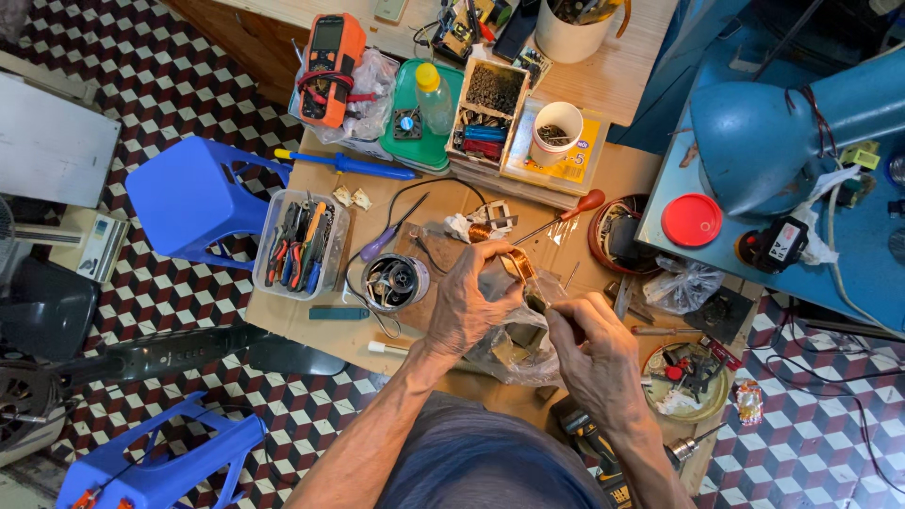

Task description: The person uses a screwdriver to adjust a small copper-wound electrical component on a cluttered workbench. They repeatedly tighten or loosen a screw on the component while holding it with the other hand, occasionally rotating it to access different sides.

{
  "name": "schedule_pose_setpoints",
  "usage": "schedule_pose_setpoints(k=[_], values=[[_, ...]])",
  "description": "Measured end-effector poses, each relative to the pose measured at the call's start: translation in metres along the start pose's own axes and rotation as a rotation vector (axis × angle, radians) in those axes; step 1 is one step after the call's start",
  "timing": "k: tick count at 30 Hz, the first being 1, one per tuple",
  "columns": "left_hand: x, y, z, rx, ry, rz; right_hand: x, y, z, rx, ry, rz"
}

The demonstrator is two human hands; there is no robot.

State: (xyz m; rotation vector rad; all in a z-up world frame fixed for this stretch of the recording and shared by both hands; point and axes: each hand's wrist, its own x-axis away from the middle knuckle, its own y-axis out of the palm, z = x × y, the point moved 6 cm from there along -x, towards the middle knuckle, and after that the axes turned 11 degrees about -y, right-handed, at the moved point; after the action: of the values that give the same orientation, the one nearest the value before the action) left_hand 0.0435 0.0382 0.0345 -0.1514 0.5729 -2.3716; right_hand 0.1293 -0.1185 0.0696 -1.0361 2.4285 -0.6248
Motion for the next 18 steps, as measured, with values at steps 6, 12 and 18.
schedule_pose_setpoints(k=[6, 12, 18], values=[[-0.007, 0.015, -0.009, 0.068, -0.140, -0.086, 0.008, 0.003, 0.022, -0.010, 0.102, 0.030], [-0.011, 0.031, -0.033, 0.256, -0.427, -0.213, 0.005, 0.000, 0.023, 0.006, 0.070, 0.039], [-0.007, 0.040, -0.047, 0.398, -0.572, -0.352, 0.002, 0.001, 0.021, -0.021, 0.092, 0.043]])
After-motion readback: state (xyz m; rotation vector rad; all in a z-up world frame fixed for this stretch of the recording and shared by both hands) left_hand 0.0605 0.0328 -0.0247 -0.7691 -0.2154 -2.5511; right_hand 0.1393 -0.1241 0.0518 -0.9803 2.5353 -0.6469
